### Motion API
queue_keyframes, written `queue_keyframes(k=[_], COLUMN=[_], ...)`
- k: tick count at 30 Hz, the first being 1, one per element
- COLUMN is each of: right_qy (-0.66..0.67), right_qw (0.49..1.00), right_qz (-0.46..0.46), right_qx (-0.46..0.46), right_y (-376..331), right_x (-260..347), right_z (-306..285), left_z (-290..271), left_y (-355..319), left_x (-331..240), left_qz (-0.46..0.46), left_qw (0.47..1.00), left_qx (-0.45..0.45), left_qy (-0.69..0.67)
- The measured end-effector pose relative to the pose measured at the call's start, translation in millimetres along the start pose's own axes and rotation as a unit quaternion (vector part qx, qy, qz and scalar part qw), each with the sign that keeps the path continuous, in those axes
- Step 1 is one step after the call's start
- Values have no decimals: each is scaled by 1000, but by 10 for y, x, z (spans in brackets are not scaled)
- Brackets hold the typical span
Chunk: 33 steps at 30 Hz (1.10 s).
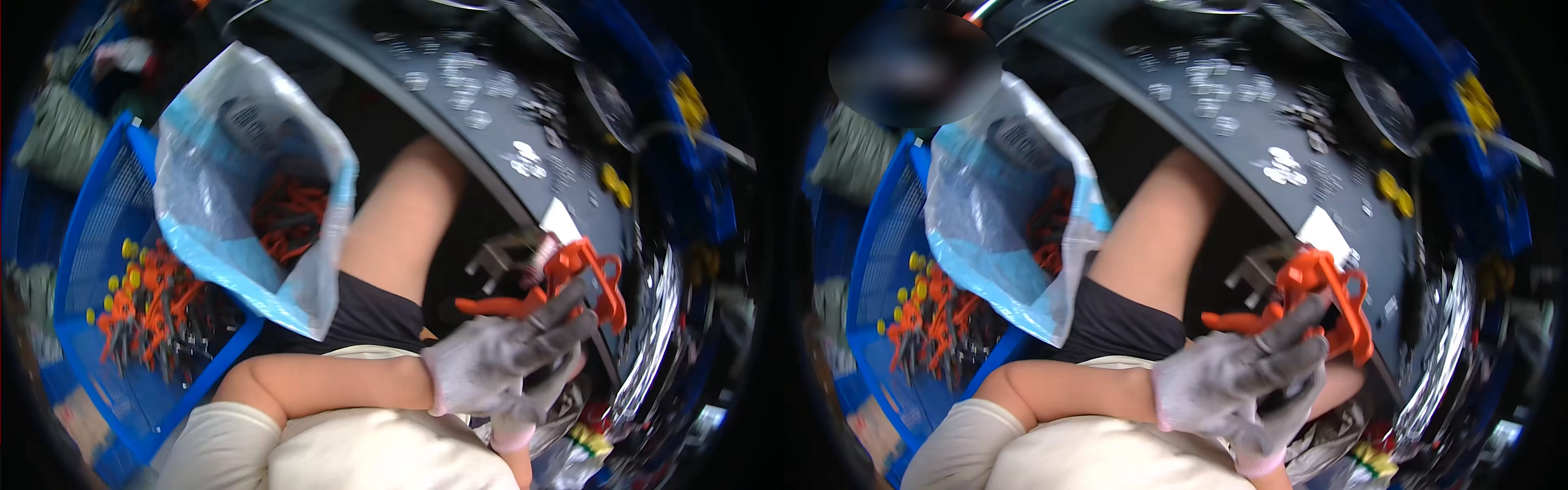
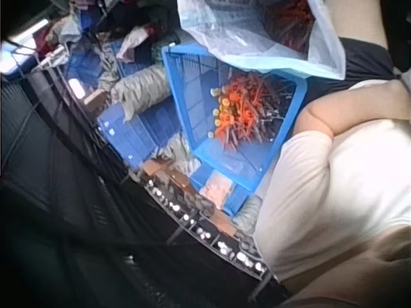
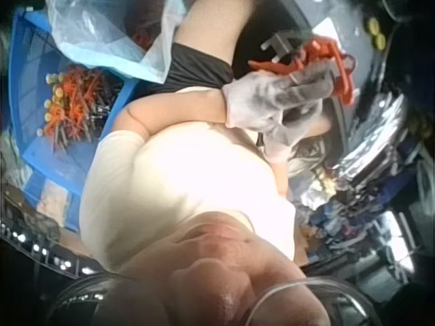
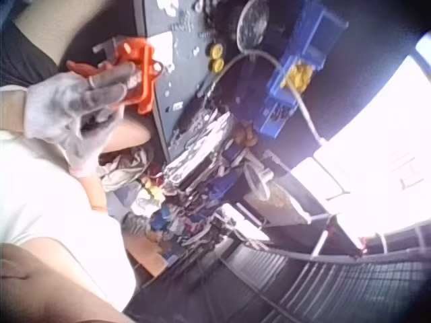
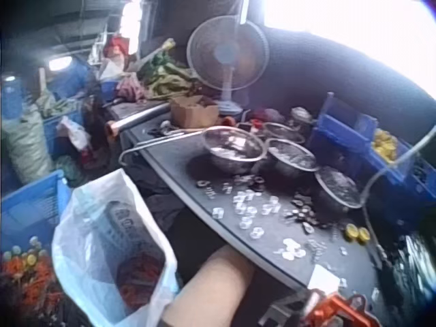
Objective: The person assembles small mechanical components into orange tool housings by inserting springs, yellow plastic caps, and washers, then securing them with screws using both a manual screwdriver and a pneumatic screwdriver.
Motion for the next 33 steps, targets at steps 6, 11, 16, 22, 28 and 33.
queue_keyframes(k=[6,11,16,22,28,33], right_qy=[-250,-357,-400,-404,-294,-359], right_qw=[927,907,885,872,917,891], right_qz=[-201,-171,-183,-223,-180,-239], right_qx=[194,141,152,161,201,144], right_y=[635,2019,2246,2402,2332,2336], right_x=[784,726,701,604,649,710], right_z=[-57,1146,1480,1360,1416,1504], left_z=[-574,-225,-159,-115,-130,-106], left_y=[-181,-496,-465,-416,-461,-437], left_x=[522,947,928,981,1000,853], left_qz=[-134,-371,-357,-364,-429,-432], left_qw=[952,873,885,878,809,816], left_qx=[-165,-1,37,10,-46,6], left_qy=[-221,-317,-297,-310,-400,-383])
Point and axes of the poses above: each hand's wrist, its own y-axis towards the middle knuckle, its own z-axis out of the palm, x = y × z, the point moved 9 cm from there along y, towards the middle knuckle, and after that the axes turned 4 degrees about y, right-handed, at the moved point
